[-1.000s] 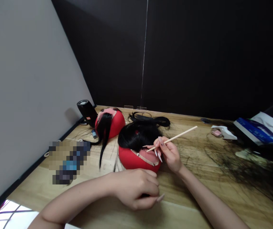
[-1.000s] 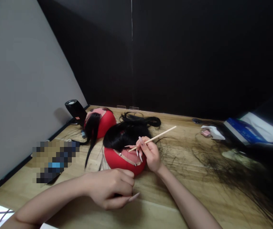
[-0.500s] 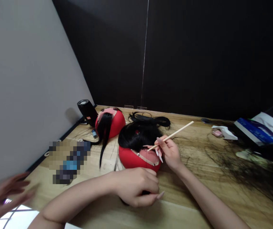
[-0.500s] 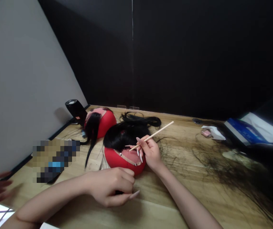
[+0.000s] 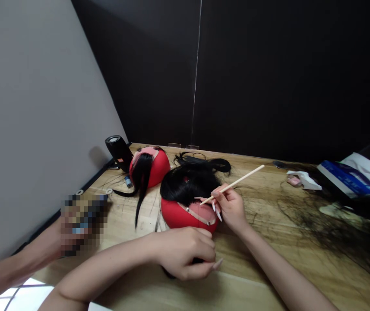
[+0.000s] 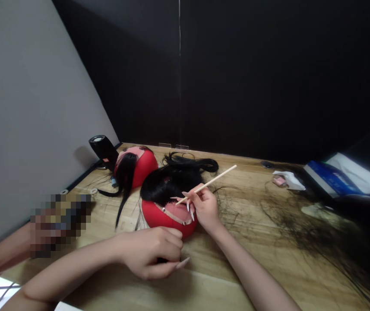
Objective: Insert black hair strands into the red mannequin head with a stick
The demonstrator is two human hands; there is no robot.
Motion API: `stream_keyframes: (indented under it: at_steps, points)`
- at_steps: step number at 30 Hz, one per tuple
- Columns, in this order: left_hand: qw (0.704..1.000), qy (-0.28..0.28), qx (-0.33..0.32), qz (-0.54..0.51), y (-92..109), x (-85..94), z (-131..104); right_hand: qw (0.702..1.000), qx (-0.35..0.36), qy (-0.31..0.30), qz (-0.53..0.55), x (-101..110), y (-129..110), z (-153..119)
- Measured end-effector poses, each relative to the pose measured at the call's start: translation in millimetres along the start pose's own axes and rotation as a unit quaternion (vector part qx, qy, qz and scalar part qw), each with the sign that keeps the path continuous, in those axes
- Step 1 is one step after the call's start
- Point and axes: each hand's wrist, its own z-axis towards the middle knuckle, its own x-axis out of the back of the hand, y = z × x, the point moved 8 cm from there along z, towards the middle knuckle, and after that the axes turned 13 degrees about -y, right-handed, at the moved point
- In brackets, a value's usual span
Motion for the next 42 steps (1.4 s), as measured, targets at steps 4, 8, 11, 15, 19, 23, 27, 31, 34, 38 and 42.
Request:
stream_keyframes:
  at_steps: [4, 8, 11, 15, 19, 23, 27, 31, 34, 38, 42]
  points:
    - [1.000, 0.001, -0.003, 0.007, -0.9, -0.3, -0.8, 1.000, 0.004, 0.000, 0.011, 1.7, 3.2, 0.0]
    - [1.000, 0.002, -0.003, 0.027, -1.1, -1.1, -0.9, 0.999, 0.009, 0.000, 0.039, 0.1, 3.6, 0.8]
    - [0.998, 0.004, 0.003, 0.061, -1.5, -2.6, -1.1, 0.998, 0.027, 0.015, 0.060, -2.2, -2.3, 0.6]
    - [0.991, 0.003, 0.016, 0.130, -3.5, -5.7, -2.0, 0.997, 0.066, 0.018, 0.038, -5.5, -14.3, -1.1]
    - [0.982, -0.010, 0.027, 0.186, -6.3, -9.2, -2.5, 0.996, 0.089, -0.006, 0.003, -8.6, -19.6, -1.5]
    - [0.974, -0.010, 0.028, 0.224, -7.0, -9.8, -2.7, 0.995, 0.093, -0.017, -0.015, -10.5, -21.7, 0.3]
    - [0.961, 0.002, 0.041, 0.273, -8.6, -8.4, -3.5, 0.996, 0.090, -0.009, -0.022, -10.2, -31.5, 3.5]
    - [0.946, 0.022, 0.045, 0.319, -7.9, -8.5, -4.1, 0.996, 0.086, 0.016, 0.008, -3.3, -46.0, 7.5]
    - [0.927, 0.059, 0.043, 0.368, -3.1, -8.7, -4.6, 0.994, 0.088, 0.043, 0.043, 7.3, -56.3, 10.2]
    - [0.897, 0.085, 0.041, 0.431, 6.5, -12.5, -4.7, 0.991, 0.072, 0.065, 0.095, 23.6, -64.6, 13.8]
    - [0.897, 0.071, 0.041, 0.435, 13.3, -17.6, -4.2, 0.984, 0.073, 0.073, 0.146, 43.0, -72.3, 17.3]
